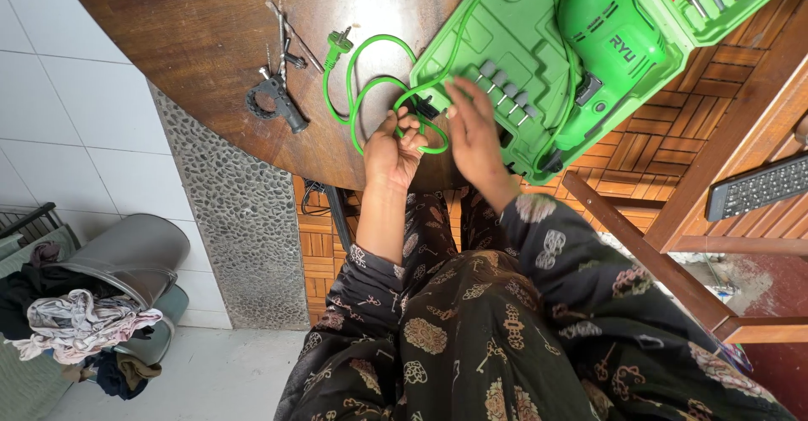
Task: The person organizes tools and hardware on a round wooden table. They place a small compartmentalized box into a larger plastic container, close it, and then open a green drill kit. They remove the drill and several drill bits, place them on the table, and then coil the drill's power cord before placing the drill back in the kit.
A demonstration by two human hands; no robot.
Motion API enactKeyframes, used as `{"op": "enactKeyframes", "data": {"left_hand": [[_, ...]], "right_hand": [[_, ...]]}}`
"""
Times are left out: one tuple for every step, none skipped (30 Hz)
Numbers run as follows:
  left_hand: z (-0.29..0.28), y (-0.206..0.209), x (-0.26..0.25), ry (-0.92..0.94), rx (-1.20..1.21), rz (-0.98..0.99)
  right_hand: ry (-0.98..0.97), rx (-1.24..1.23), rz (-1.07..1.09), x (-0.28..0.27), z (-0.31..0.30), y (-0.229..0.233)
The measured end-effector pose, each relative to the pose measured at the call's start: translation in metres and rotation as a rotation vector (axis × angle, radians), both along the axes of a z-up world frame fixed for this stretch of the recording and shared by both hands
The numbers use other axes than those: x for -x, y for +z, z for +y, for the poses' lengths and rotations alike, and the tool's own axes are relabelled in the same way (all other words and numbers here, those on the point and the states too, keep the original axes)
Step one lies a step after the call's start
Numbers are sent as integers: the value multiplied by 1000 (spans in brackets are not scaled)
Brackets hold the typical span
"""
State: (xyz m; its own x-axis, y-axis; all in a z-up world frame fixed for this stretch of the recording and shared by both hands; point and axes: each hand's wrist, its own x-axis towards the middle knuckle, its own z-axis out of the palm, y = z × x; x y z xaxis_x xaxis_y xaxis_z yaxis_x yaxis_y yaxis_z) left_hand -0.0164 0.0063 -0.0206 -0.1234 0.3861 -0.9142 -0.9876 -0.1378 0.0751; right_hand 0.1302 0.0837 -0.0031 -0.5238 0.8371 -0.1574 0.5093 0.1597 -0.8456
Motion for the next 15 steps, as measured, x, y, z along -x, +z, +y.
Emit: {"op": "enactKeyframes", "data": {"left_hand": [[-1, -3, -5, -1, 5, -21], [-2, -6, -8, -2, 11, -42], [-1, -9, -9, -3, 14, -54], [0, -13, -9, 24, -23, -55], [2, -16, -7, 53, -59, -50], [4, -19, -4, 81, -95, -45], [6, -22, -1, 66, -73, -33], [9, -25, 2, 50, -51, -21], [11, -29, 3, 35, -29, -15], [13, -32, 6, 39, 2, 5], [16, -35, 11, 44, 29, 25], [18, -38, 15, 48, 57, 45], [20, -41, 20, 27, 53, 58], [21, -43, 23, 6, 49, 71], [19, -44, 25, -14, 48, 82]], "right_hand": [[-25, 116, 54, -5, -20, 6], [-51, 232, 110, -9, -40, 12], [-112, 333, 176, -10, -56, 15], [-173, 434, 243, -11, -68, 17], [-172, 472, 279, -15, -75, 18], [-170, 510, 315, -20, -80, 20], [-171, 549, 347, -24, -85, 21], [-171, 602, 315, -26, -87, 21], [-172, 654, 276, -31, -88, 22], [-172, 707, 238, -34, -89, 23], [-194, 722, 252, -39, -87, 24], [-217, 737, 266, -45, -84, 26], [-235, 750, 284, -50, -79, 27], [-229, 695, 247, -55, -73, 29], [-224, 644, 208, -63, -68, 33]]}}
